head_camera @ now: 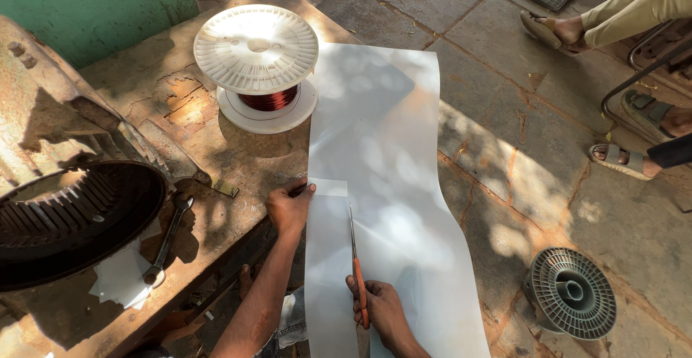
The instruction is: The person cuts a long strip from a large white sheet of paper using scissors. The person holds the paper with one hand and uses the scissors with the other to make a straight cut along the length of the sheet.
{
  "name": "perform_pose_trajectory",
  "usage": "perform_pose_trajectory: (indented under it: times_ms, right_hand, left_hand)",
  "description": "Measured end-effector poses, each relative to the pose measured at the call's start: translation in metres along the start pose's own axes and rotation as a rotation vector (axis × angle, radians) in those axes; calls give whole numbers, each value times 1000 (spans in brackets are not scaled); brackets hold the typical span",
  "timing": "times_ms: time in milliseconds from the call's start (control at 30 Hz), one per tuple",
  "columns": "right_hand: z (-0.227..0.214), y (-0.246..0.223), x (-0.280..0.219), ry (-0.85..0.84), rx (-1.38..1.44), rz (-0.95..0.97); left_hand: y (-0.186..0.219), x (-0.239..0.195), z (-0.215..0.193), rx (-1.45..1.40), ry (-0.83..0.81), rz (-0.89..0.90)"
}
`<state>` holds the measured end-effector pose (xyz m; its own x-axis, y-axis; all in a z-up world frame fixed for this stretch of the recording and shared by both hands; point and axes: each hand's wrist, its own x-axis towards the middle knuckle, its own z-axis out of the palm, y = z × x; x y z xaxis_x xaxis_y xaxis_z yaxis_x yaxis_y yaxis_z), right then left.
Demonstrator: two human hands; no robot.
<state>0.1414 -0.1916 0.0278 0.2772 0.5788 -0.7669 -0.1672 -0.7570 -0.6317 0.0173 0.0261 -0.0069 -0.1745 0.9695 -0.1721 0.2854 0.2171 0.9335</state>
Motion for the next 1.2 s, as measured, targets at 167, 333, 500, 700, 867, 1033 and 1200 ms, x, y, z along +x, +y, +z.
perform_pose_trajectory:
  times_ms: [167, 333, 500, 700, 867, 1033, 1200]
  right_hand:
    - [0, 4, 2, -2, -9, -6]
    - [-1, 4, 2, -2, -32, 0]
    - [-1, 1, 0, -14, -19, 4]
    - [-2, -1, -2, -34, 15, -11]
    - [-2, -3, -2, -24, -1, -13]
    - [-3, 3, -1, -31, 7, -72]
    - [-7, 4, 2, -59, 17, -73]
  left_hand:
    - [0, -3, 0, -2, 3, -1]
    - [5, -3, -2, 22, -12, -48]
    - [4, -6, 2, -22, 49, 1]
    - [12, -4, -2, 59, 21, -30]
    - [37, 10, -14, 158, -181, -169]
    - [38, 14, -16, 196, -276, -185]
    - [21, 22, -12, 184, -291, -86]
